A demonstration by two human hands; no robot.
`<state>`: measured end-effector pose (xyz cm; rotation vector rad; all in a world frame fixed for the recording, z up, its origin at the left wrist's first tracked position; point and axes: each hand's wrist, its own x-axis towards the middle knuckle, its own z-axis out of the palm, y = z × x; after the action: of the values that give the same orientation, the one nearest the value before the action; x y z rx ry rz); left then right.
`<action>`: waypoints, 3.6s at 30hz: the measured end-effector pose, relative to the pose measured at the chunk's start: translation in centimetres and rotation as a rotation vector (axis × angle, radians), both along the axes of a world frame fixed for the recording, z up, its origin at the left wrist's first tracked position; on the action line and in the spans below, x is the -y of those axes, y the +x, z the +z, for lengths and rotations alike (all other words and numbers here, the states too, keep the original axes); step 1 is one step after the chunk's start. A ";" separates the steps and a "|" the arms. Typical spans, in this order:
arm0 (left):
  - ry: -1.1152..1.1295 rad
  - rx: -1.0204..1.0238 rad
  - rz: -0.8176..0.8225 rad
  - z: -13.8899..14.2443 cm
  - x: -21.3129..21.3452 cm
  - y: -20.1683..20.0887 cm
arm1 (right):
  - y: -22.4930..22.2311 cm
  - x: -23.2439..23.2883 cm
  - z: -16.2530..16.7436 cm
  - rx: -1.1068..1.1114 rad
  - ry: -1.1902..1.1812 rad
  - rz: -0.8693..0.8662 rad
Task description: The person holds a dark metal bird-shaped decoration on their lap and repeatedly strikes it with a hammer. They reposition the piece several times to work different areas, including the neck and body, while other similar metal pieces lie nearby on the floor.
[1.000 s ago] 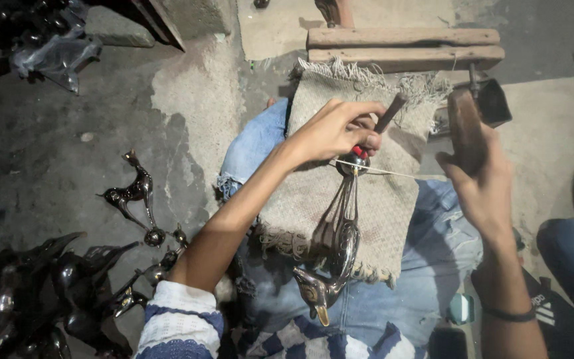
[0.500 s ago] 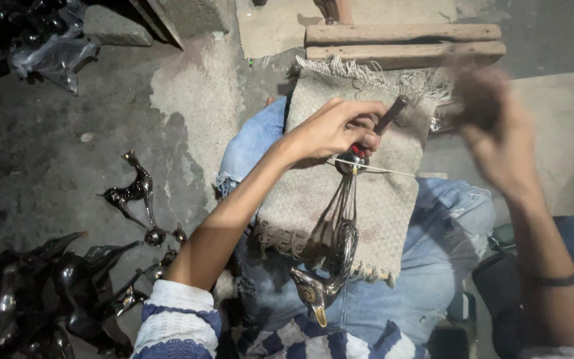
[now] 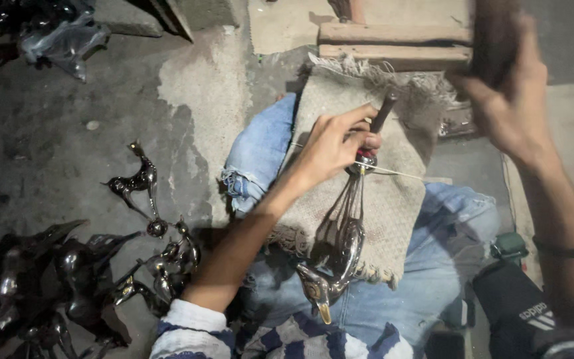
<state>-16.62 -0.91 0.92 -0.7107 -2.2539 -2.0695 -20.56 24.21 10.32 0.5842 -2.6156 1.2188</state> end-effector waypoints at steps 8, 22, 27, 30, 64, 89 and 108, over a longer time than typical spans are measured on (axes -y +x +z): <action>0.068 0.052 0.230 -1.0 -1.1 2.0 | -1.8 1.0 1.9 -0.136 0.727 0.139; -0.040 -0.009 0.474 -0.9 -1.9 4.3 | -1.0 3.1 3.6 -0.416 0.956 0.260; 0.264 0.177 0.338 -0.1 -0.5 4.8 | 2.6 2.6 0.8 -0.310 0.532 0.177; 0.775 0.381 0.184 0.4 0.9 8.1 | 6.3 2.5 -3.1 0.315 0.074 -0.117; -0.057 0.090 -0.194 0.1 0.4 -2.3 | 5.3 -1.9 -5.8 0.074 -0.080 -0.068; -0.224 -0.073 -0.242 -1.3 0.2 -2.3 | 6.3 -2.0 -2.2 0.036 0.149 -0.166; -0.009 0.063 -0.372 -1.3 0.6 -4.1 | 4.7 -1.0 -0.8 0.013 -0.112 -0.119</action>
<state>-20.74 -1.49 -0.41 -1.1593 -2.3110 -2.2582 -15.86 25.17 9.55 0.3960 -2.5319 1.3256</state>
